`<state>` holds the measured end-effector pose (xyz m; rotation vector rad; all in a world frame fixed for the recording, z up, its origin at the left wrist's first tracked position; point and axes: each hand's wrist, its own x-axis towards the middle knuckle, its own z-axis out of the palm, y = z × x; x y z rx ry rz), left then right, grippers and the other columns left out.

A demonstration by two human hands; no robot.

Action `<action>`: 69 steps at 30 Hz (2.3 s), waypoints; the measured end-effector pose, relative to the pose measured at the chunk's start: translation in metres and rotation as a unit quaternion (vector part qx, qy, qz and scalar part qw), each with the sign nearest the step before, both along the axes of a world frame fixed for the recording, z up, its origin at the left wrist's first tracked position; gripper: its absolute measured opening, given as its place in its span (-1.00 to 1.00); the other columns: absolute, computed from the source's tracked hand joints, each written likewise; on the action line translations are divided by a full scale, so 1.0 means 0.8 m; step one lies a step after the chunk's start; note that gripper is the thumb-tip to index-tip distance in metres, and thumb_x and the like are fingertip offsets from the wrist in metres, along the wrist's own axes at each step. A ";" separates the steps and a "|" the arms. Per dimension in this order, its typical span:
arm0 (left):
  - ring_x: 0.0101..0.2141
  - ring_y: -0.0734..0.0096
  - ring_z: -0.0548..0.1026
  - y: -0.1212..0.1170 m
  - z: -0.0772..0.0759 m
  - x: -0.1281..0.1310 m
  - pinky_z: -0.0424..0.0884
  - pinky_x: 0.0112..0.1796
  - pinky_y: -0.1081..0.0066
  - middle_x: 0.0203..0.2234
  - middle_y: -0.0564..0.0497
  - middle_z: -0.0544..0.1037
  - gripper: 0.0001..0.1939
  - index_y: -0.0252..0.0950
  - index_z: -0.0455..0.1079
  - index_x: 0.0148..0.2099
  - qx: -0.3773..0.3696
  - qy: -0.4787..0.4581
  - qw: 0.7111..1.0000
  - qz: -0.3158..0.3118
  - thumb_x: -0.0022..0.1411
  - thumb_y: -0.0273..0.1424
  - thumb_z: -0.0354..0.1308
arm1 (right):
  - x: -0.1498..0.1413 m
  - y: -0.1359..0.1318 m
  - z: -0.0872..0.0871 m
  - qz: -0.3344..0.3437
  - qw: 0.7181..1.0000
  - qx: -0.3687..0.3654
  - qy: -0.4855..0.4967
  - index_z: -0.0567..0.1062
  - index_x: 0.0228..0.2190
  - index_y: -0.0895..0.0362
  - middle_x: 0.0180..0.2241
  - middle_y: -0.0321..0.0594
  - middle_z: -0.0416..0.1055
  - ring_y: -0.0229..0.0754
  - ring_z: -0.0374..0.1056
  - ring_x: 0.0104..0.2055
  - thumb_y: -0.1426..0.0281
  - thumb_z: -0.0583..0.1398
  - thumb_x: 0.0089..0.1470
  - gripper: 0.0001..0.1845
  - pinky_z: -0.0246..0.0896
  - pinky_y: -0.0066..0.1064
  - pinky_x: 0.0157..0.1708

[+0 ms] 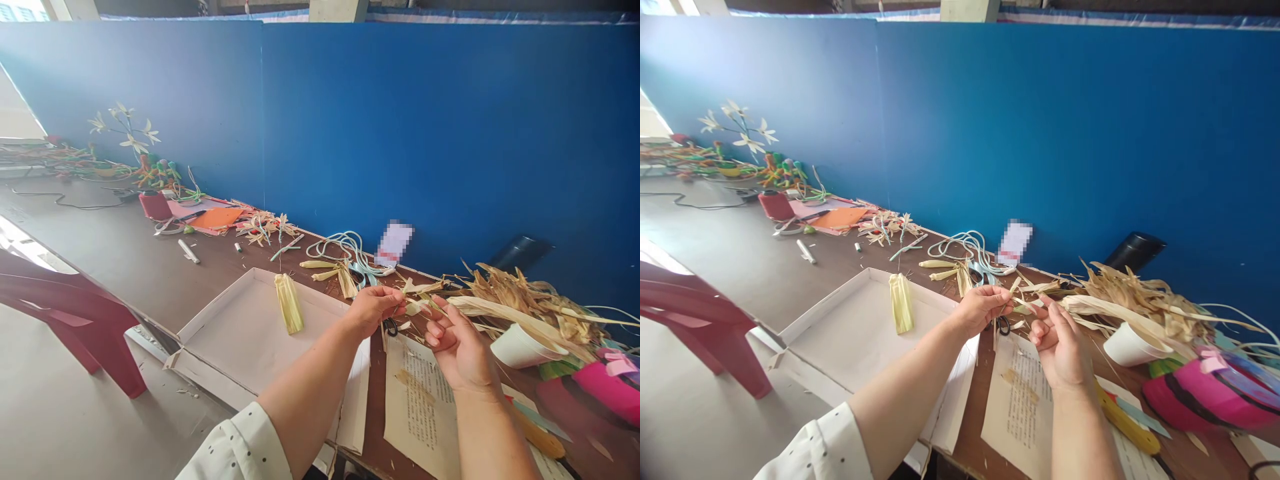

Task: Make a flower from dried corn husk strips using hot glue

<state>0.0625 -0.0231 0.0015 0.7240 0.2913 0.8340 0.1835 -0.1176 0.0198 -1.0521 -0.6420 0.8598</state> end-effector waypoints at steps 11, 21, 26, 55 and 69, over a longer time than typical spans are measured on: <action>-0.48 0.56 0.44 0.001 0.000 -0.001 0.31 -0.31 0.50 -0.54 0.01 0.46 -0.70 -0.44 0.44 -0.39 -0.022 -0.072 0.997 0.010 -0.12 -0.35 0.41 | -0.001 0.013 -0.024 -0.007 0.992 -0.119 0.044 0.50 -0.25 0.04 -0.28 -0.19 0.50 -0.29 0.27 -0.54 0.00 0.28 -0.09 -0.55 0.16 -0.47 -0.68; -0.48 0.55 0.44 -0.006 0.004 0.002 0.31 -0.21 0.42 -0.54 0.02 0.46 -0.65 -0.44 0.43 -0.41 -0.021 -0.080 0.996 0.028 -0.20 -0.33 0.44 | -0.027 0.014 -0.021 -0.023 0.995 -0.070 -0.061 0.59 -0.29 0.08 -0.52 -0.35 0.33 -0.44 -0.04 -0.61 0.23 0.43 -0.30 -0.57 -0.17 -0.56 -0.74; -0.44 0.50 0.46 -0.009 0.002 0.007 0.32 -0.16 0.35 -0.52 0.01 0.48 -0.58 -0.43 0.43 -0.42 -0.005 -0.048 0.999 0.022 -0.29 -0.28 0.47 | -0.033 0.015 -0.014 -0.059 0.997 -0.028 -0.035 0.57 -0.38 0.12 -0.55 -0.36 0.29 -0.45 -0.05 -0.60 0.22 0.41 -0.24 -0.66 -0.17 -0.58 -0.72; -0.54 0.60 0.28 -0.005 -0.009 0.007 0.20 -0.43 0.47 -0.57 0.04 0.43 -0.53 -0.41 0.49 -0.38 0.133 0.108 0.985 0.017 -0.28 -0.14 0.43 | -0.016 0.013 -0.011 -0.142 0.988 -0.022 -0.058 0.55 -0.43 0.14 -0.36 -0.26 0.46 -0.45 0.08 -0.63 0.18 0.41 -0.26 -0.64 -0.17 -0.55 -0.76; -0.54 0.60 0.26 -0.006 -0.013 0.007 0.17 -0.45 0.48 -0.60 0.06 0.40 -0.53 -0.40 0.45 -0.41 0.150 0.127 0.980 0.009 -0.25 -0.11 0.41 | -0.021 0.012 -0.007 -0.126 0.990 0.002 -0.064 0.52 -0.45 0.17 -0.42 -0.24 0.48 -0.47 0.11 -0.67 0.17 0.41 -0.25 -0.63 -0.13 -0.59 -0.77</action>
